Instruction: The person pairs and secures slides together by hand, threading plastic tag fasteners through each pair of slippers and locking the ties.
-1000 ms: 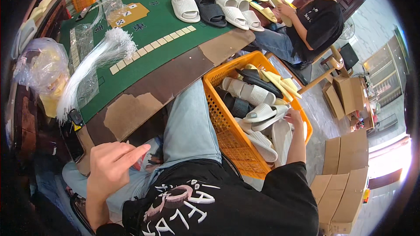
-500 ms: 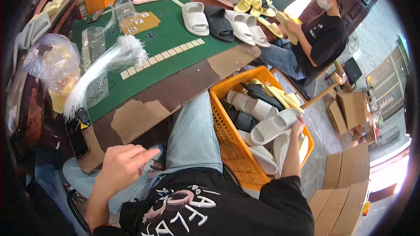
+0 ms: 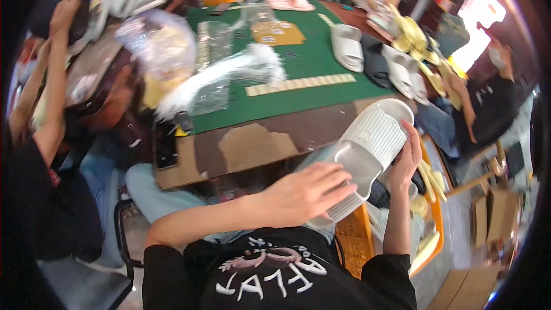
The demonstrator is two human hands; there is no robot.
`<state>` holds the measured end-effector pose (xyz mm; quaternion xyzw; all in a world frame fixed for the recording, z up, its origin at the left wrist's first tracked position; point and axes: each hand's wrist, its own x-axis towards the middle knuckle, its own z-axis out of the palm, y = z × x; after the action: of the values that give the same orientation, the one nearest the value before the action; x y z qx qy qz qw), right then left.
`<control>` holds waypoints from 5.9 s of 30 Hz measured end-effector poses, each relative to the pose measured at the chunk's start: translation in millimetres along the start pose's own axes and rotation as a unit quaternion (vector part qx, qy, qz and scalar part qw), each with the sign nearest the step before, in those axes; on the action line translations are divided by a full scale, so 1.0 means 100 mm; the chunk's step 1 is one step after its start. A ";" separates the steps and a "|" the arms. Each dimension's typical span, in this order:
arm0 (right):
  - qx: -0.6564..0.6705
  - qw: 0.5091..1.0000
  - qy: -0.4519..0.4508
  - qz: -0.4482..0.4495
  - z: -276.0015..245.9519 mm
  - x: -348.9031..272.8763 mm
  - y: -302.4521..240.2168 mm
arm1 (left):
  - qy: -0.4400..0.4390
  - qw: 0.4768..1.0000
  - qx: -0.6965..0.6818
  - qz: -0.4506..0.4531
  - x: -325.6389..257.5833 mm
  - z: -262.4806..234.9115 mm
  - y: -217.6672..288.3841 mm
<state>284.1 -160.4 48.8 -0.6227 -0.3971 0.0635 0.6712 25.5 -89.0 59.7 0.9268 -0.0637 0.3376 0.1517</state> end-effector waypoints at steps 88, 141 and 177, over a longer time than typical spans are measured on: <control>0.403 0.879 0.116 0.227 -0.39 1.42 2.83 | 0.078 0.900 0.255 -0.345 -1.38 -0.03 -1.59; -0.095 0.926 -0.364 0.040 1.75 -0.76 0.59 | -0.014 0.859 -0.144 -0.492 -1.18 -0.04 -1.36; 0.309 0.889 -0.224 0.254 1.82 -0.41 0.71 | 0.420 0.656 -0.557 -0.289 -1.62 -1.20 -1.35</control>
<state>174.3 -25.5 -49.2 -0.4331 -0.3256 0.4887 0.6838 -141.2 79.8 10.1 0.4002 0.1020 0.5313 0.7397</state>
